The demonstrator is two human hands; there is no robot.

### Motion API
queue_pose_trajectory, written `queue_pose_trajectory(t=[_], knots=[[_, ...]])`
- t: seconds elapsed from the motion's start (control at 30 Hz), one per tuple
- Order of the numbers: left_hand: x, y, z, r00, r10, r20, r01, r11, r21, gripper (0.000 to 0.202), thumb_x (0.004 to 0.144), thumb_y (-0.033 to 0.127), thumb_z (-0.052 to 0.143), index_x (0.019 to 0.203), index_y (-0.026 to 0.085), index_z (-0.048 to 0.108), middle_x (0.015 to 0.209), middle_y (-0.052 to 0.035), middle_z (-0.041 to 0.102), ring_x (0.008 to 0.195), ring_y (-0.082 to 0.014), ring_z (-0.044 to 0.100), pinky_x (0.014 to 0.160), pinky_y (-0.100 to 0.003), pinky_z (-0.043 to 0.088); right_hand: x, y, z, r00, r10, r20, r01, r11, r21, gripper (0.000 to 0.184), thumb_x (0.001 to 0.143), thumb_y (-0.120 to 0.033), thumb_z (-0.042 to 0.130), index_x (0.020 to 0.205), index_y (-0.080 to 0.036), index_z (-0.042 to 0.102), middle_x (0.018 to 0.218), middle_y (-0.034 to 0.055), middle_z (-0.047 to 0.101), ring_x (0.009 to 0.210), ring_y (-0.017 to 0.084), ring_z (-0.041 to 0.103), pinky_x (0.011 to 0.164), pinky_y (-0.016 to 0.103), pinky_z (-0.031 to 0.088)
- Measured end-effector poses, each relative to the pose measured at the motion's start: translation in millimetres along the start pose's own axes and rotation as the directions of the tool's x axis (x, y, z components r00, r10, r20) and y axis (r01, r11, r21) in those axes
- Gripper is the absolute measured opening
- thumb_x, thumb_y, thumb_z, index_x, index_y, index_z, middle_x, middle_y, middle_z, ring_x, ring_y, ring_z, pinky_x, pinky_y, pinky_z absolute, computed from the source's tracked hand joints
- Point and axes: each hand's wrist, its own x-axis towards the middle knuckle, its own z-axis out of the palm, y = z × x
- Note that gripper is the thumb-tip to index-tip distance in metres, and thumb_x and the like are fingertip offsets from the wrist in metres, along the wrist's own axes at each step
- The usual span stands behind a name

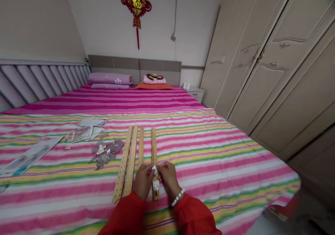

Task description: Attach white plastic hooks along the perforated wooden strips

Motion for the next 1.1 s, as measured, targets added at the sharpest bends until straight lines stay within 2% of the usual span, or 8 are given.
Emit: queue_pose_trajectory(t=[0.17, 0.37, 0.57, 0.8, 0.97, 1.1], knots=[[0.6, 1.0, -2.6, 0.994, 0.053, 0.097, -0.064, 0.99, 0.122, 0.025, 0.08, 0.011, 0.05, 0.089, 0.018, 0.072, 0.076, -0.0035, 0.059, 0.077, -0.017, 0.059, 0.074, -0.03, 0.048, 0.9, 0.5, 0.5, 1.0, 0.01, 0.012, -0.01, 1.0, 0.001, 0.02, 0.059, -0.029, 0.066, 0.06, -0.02, 0.048, 0.036, -0.0072, 0.052, 0.028, 0.009, 0.044, 0.028, 0.018, 0.033], [2.9, 11.3, -11.2, 0.968, 0.05, 0.247, -0.121, 0.952, 0.28, 0.03, 0.08, 0.004, 0.046, 0.092, 0.018, 0.07, 0.088, -0.0053, 0.057, 0.091, -0.0172, 0.055, 0.083, -0.029, 0.042, 3.4, 0.9, 1.7, 1.0, 0.022, 0.022, -0.021, 0.999, -0.029, 0.02, 0.057, -0.025, 0.066, 0.065, -0.021, 0.048, 0.036, -0.0084, 0.052, 0.027, 0.009, 0.042, 0.027, 0.018, 0.029], [11.7, 20.9, -22.5, 0.94, 0.004, 0.341, -0.164, 0.883, 0.441, 0.02, 0.078, 0.01, 0.054, 0.085, 0.019, 0.071, 0.095, -0.0056, 0.061, 0.097, -0.0199, 0.051, 0.086, -0.031, 0.036, 12.4, 9.1, 5.1, 1.0, 0.007, -0.015, -0.009, 0.995, -0.101, 0.016, 0.055, -0.02, 0.061, 0.059, -0.022, 0.046, 0.033, -0.0102, 0.046, 0.026, 0.009, 0.039, 0.028, 0.02, 0.027], [11.6, 20.7, -26.5, 0.95, -0.058, 0.307, -0.11, 0.858, 0.502, 0.024, 0.081, 0.019, 0.056, 0.094, 0.032, 0.072, 0.103, 0.0001, 0.065, 0.104, -0.02, 0.052, 0.084, -0.035, 0.031, 28.8, 27.5, 5.0, 0.985, -0.142, -0.101, 0.123, 0.978, -0.171, 0.02, 0.049, -0.02, 0.065, 0.051, -0.021, 0.045, 0.039, -0.0078, 0.049, 0.04, 0.011, 0.049, 0.04, 0.021, 0.035], [12.3, 19.9, -27.2, 0.953, -0.068, 0.295, -0.09, 0.867, 0.49, 0.023, 0.082, 0.024, 0.057, 0.095, 0.034, 0.073, 0.102, -0.0009, 0.066, 0.103, -0.0204, 0.052, 0.084, -0.036, 0.03, 33.3, 27.4, 5.3, 0.989, -0.119, -0.088, 0.106, 0.984, -0.143, 0.025, 0.049, -0.021, 0.067, 0.048, -0.022, 0.043, 0.037, -0.0084, 0.044, 0.04, 0.011, 0.047, 0.041, 0.022, 0.034], [12.0, 25.3, -28.1, 0.954, -0.066, 0.292, -0.092, 0.864, 0.496, 0.021, 0.08, 0.025, 0.06, 0.095, 0.033, 0.073, 0.101, -0.0022, 0.066, 0.103, -0.0228, 0.053, 0.084, -0.037, 0.03, 25.8, 19.0, 6.5, 0.99, -0.109, -0.087, 0.099, 0.988, -0.115, 0.026, 0.049, -0.021, 0.069, 0.048, -0.022, 0.043, 0.038, -0.0079, 0.045, 0.04, 0.011, 0.047, 0.04, 0.022, 0.034]])
